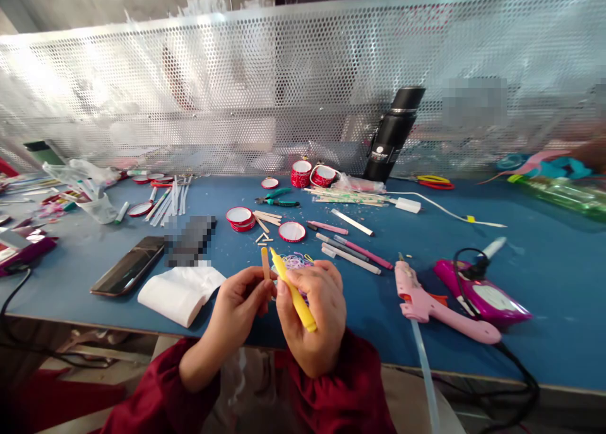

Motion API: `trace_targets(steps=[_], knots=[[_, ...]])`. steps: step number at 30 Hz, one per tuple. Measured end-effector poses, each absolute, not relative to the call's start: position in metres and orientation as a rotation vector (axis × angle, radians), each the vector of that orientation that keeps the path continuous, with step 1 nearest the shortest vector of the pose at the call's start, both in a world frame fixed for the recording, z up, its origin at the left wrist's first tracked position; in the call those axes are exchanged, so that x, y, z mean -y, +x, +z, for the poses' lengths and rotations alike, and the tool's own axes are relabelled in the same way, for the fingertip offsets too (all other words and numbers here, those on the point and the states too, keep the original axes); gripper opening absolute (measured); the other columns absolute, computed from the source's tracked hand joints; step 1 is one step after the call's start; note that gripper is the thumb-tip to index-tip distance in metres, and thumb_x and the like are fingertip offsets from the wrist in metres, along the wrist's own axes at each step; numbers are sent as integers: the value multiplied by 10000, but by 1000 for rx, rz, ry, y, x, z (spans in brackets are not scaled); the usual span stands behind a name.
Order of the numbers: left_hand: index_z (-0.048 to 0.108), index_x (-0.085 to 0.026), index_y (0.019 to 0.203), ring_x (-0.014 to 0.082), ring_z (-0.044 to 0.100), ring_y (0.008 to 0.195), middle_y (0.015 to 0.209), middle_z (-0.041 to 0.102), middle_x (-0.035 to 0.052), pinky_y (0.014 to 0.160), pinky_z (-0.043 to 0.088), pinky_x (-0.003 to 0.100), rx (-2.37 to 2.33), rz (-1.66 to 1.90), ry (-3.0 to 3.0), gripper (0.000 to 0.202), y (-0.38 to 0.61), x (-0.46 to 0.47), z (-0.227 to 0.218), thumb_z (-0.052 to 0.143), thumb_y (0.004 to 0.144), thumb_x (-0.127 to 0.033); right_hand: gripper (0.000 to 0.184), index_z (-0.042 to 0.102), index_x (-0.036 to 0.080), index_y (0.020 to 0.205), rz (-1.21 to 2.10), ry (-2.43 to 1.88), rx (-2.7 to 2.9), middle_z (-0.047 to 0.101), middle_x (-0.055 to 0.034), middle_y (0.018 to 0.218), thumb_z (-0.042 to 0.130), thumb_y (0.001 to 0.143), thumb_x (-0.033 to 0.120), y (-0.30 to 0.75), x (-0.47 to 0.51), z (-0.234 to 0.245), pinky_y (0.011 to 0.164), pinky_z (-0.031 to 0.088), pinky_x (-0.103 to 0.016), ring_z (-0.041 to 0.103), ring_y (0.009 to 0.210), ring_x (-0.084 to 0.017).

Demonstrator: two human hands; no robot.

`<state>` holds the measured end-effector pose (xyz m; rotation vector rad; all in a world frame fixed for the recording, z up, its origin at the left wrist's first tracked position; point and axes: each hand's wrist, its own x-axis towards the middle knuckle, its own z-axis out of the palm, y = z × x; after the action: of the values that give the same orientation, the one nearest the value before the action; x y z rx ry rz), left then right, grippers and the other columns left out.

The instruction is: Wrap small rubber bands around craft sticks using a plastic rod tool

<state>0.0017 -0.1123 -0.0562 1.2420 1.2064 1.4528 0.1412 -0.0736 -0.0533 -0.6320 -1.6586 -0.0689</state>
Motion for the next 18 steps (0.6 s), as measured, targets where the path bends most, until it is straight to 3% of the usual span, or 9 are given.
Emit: trace_targets(steps=[18], knots=[[744, -134, 954, 100, 499, 577, 739, 654, 17, 546, 405, 207, -1215, 1461, 1237, 276, 2, 112, -57, 667, 957, -400, 188, 628, 228, 1071, -66, -616, 1654, 754, -8, 880, 669, 922, 121, 140, 74, -53, 962, 559, -472, 729, 775, -182]])
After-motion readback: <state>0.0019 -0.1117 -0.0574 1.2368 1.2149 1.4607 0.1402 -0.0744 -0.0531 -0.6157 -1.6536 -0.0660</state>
